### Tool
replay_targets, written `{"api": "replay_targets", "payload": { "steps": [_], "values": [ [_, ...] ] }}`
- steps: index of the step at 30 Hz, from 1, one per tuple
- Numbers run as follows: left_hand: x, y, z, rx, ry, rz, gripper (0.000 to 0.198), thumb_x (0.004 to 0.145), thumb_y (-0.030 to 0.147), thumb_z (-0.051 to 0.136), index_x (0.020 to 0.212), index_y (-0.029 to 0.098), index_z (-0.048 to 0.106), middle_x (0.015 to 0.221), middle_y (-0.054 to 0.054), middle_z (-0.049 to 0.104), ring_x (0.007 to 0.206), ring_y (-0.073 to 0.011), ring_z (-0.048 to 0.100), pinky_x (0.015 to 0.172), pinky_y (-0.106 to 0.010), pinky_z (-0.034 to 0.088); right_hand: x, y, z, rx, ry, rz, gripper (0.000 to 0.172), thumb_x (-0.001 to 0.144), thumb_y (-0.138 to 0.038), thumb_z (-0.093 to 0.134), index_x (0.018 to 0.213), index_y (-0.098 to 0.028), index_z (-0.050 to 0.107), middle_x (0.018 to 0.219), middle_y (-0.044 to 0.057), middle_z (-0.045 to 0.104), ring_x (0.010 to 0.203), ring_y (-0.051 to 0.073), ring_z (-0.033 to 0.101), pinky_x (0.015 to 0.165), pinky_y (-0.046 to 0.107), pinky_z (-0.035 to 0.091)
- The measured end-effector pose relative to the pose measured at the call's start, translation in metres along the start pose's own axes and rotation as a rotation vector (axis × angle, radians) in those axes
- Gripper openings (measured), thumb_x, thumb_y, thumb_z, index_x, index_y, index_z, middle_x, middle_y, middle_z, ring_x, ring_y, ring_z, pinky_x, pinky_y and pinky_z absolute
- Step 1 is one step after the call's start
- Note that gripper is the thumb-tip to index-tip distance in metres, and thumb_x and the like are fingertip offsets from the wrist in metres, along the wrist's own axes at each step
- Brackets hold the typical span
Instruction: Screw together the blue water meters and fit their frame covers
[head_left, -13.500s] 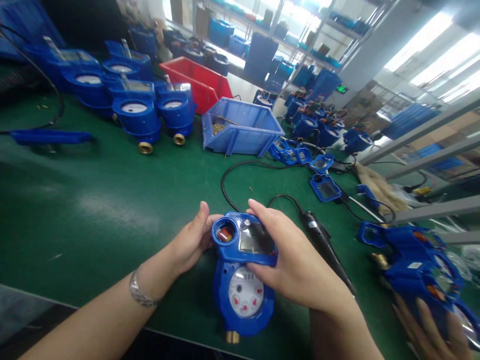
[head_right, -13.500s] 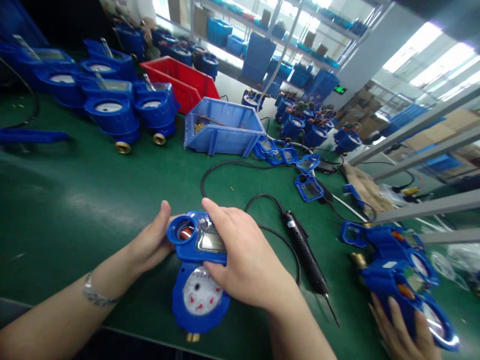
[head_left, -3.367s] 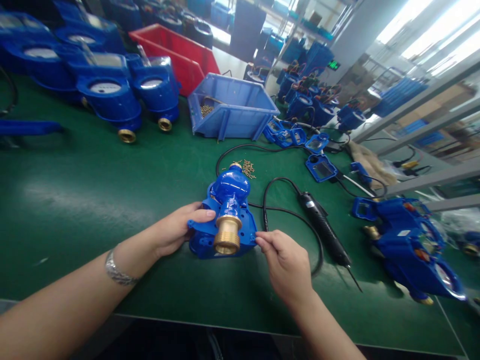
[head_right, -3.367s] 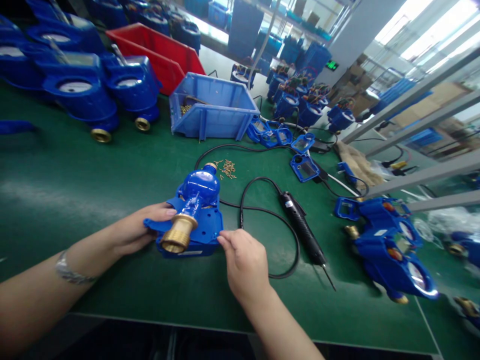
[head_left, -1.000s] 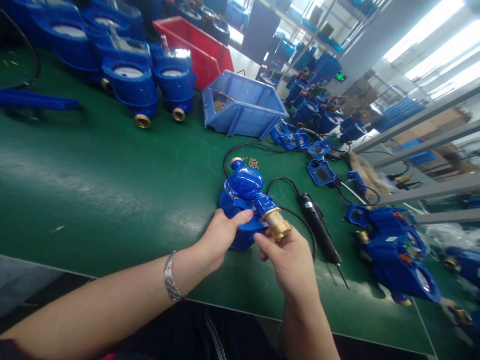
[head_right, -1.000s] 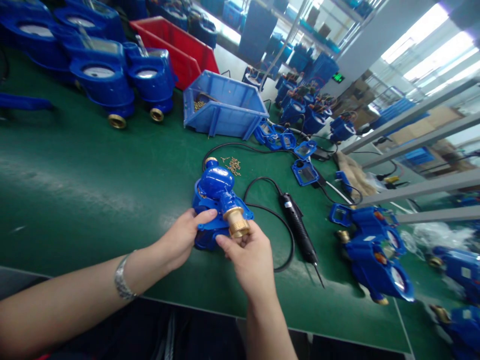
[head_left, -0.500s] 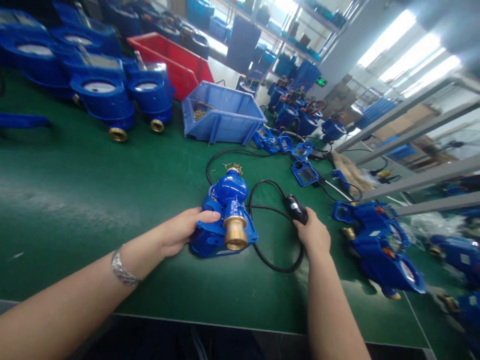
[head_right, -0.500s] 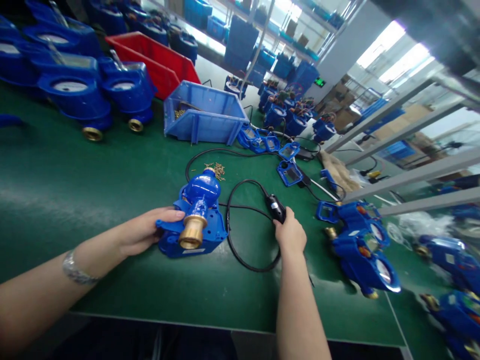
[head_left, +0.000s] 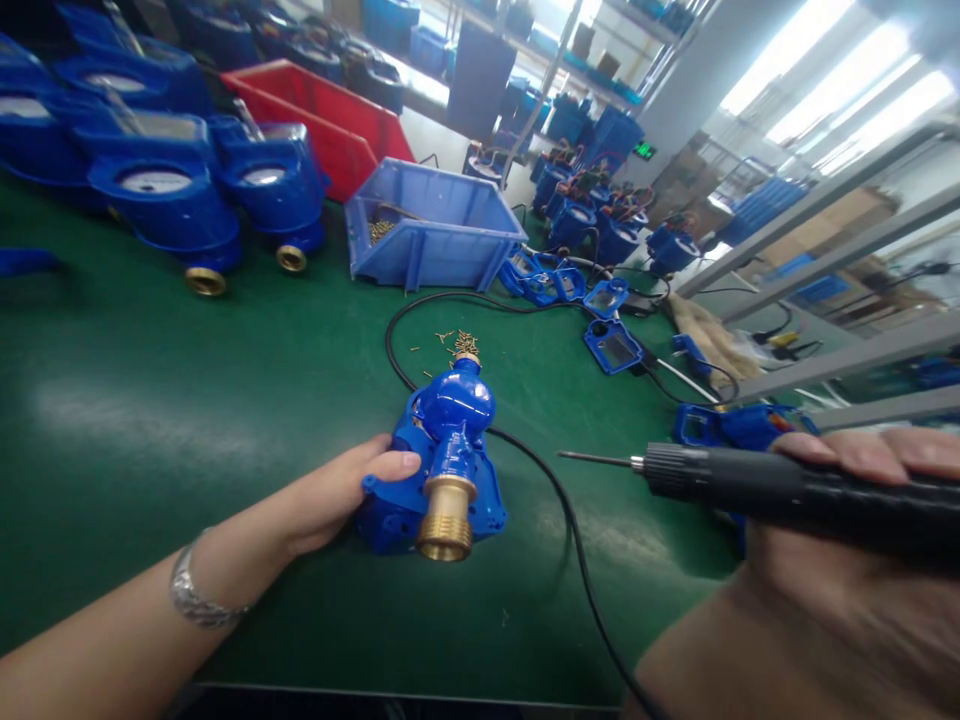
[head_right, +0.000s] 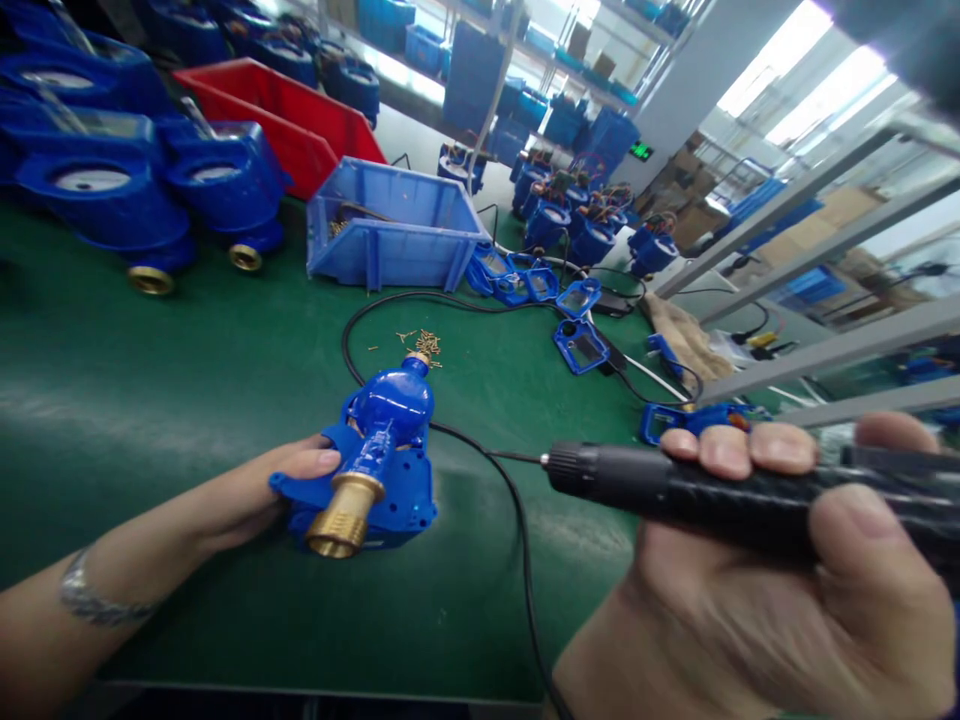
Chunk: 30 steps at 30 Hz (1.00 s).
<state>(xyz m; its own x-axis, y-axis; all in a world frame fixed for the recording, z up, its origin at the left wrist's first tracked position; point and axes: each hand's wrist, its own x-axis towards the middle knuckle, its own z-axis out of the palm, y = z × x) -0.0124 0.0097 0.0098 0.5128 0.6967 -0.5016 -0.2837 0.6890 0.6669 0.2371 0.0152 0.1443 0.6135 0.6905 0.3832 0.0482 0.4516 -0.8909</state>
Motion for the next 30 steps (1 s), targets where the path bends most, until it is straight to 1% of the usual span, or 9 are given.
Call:
{"api": "replay_targets", "payload": {
  "steps": [3, 4, 9, 12, 15, 18, 20, 23, 30],
  "values": [
    [-0.001, 0.001, 0.0, -0.002, 0.004, -0.002, 0.048, 0.07, 0.043, 0.068, 0.107, 0.014, 0.062, 0.107, -0.013, 0.069, 0.095, -0.0279, 0.066, 0.085, -0.036, 0.049, -0.009, 0.004, 0.026, 0.128, -0.253, 0.023, 0.025, 0.062, -0.012, 0.059, 0.083, -0.021, 0.067, 0.063, -0.005, 0.048, 0.054, 0.008, 0.047, 0.059, 0.027, 0.046],
    [-0.001, 0.002, 0.0, -0.014, -0.002, -0.001, 0.046, 0.07, 0.041, 0.068, 0.107, 0.014, 0.062, 0.106, -0.012, 0.07, 0.094, -0.0272, 0.066, 0.085, -0.035, 0.049, -0.011, 0.008, 0.035, 0.14, -0.299, 0.047, 0.027, 0.062, -0.011, 0.057, 0.085, -0.021, 0.065, 0.062, -0.005, 0.05, 0.054, 0.009, 0.049, 0.058, 0.028, 0.045],
    [-0.001, 0.003, -0.001, -0.068, -0.006, -0.018, 0.046, 0.07, 0.038, 0.069, 0.109, 0.014, 0.061, 0.106, -0.012, 0.07, 0.095, -0.0266, 0.066, 0.086, -0.035, 0.049, -0.016, 0.034, 0.066, 0.175, -0.428, 0.167, 0.032, 0.06, -0.011, 0.056, 0.091, -0.019, 0.056, 0.06, -0.006, 0.056, 0.051, 0.012, 0.054, 0.054, 0.03, 0.045],
    [0.0, 0.003, -0.002, -0.06, 0.026, -0.026, 0.054, 0.068, 0.04, 0.07, 0.113, 0.014, 0.057, 0.108, -0.014, 0.068, 0.097, -0.0287, 0.065, 0.086, -0.038, 0.049, -0.019, 0.049, 0.074, 0.124, -0.488, 0.213, 0.031, 0.061, -0.013, 0.057, 0.091, -0.02, 0.055, 0.06, -0.007, 0.056, 0.051, 0.011, 0.055, 0.054, 0.028, 0.045],
    [0.001, 0.001, -0.001, -0.05, 0.037, -0.016, 0.059, 0.065, 0.041, 0.072, 0.115, 0.014, 0.054, 0.11, -0.015, 0.067, 0.098, -0.03, 0.064, 0.087, -0.04, 0.048, -0.023, 0.064, 0.075, 0.085, -0.545, 0.278, 0.03, 0.062, -0.014, 0.058, 0.09, -0.021, 0.053, 0.06, -0.007, 0.056, 0.051, 0.012, 0.057, 0.056, 0.029, 0.046],
    [0.003, -0.001, 0.003, -0.069, 0.058, 0.009, 0.063, 0.062, 0.042, 0.073, 0.115, 0.015, 0.053, 0.11, -0.015, 0.066, 0.098, -0.0304, 0.063, 0.087, -0.04, 0.048, -0.028, 0.075, 0.074, 0.106, -0.541, 0.329, 0.027, 0.061, -0.012, 0.057, 0.086, -0.02, 0.051, 0.057, -0.008, 0.056, 0.049, 0.012, 0.056, 0.054, 0.029, 0.047],
    [0.004, -0.002, 0.006, -0.092, 0.092, 0.014, 0.065, 0.06, 0.042, 0.073, 0.115, 0.013, 0.052, 0.11, -0.015, 0.066, 0.097, -0.0308, 0.063, 0.086, -0.04, 0.048, -0.031, 0.08, 0.072, 0.122, -0.51, 0.321, 0.026, 0.061, -0.012, 0.056, 0.085, -0.019, 0.051, 0.056, -0.008, 0.056, 0.047, 0.012, 0.054, 0.051, 0.028, 0.046],
    [0.004, -0.003, 0.01, -0.115, 0.134, 0.013, 0.068, 0.059, 0.041, 0.073, 0.115, 0.012, 0.049, 0.109, -0.017, 0.066, 0.093, -0.03, 0.064, 0.083, -0.04, 0.049, -0.035, 0.082, 0.072, 0.118, -0.481, 0.291, 0.024, 0.062, -0.011, 0.056, 0.084, -0.019, 0.051, 0.055, -0.008, 0.056, 0.045, 0.011, 0.053, 0.048, 0.027, 0.044],
    [0.005, -0.004, 0.013, -0.134, 0.173, 0.013, 0.07, 0.056, 0.039, 0.075, 0.114, 0.012, 0.048, 0.108, -0.016, 0.065, 0.09, -0.0277, 0.064, 0.079, -0.037, 0.051, -0.038, 0.084, 0.071, 0.064, -0.453, 0.277, 0.022, 0.064, -0.011, 0.055, 0.084, -0.02, 0.051, 0.056, -0.008, 0.053, 0.045, 0.01, 0.053, 0.048, 0.026, 0.044]
  ]
}}
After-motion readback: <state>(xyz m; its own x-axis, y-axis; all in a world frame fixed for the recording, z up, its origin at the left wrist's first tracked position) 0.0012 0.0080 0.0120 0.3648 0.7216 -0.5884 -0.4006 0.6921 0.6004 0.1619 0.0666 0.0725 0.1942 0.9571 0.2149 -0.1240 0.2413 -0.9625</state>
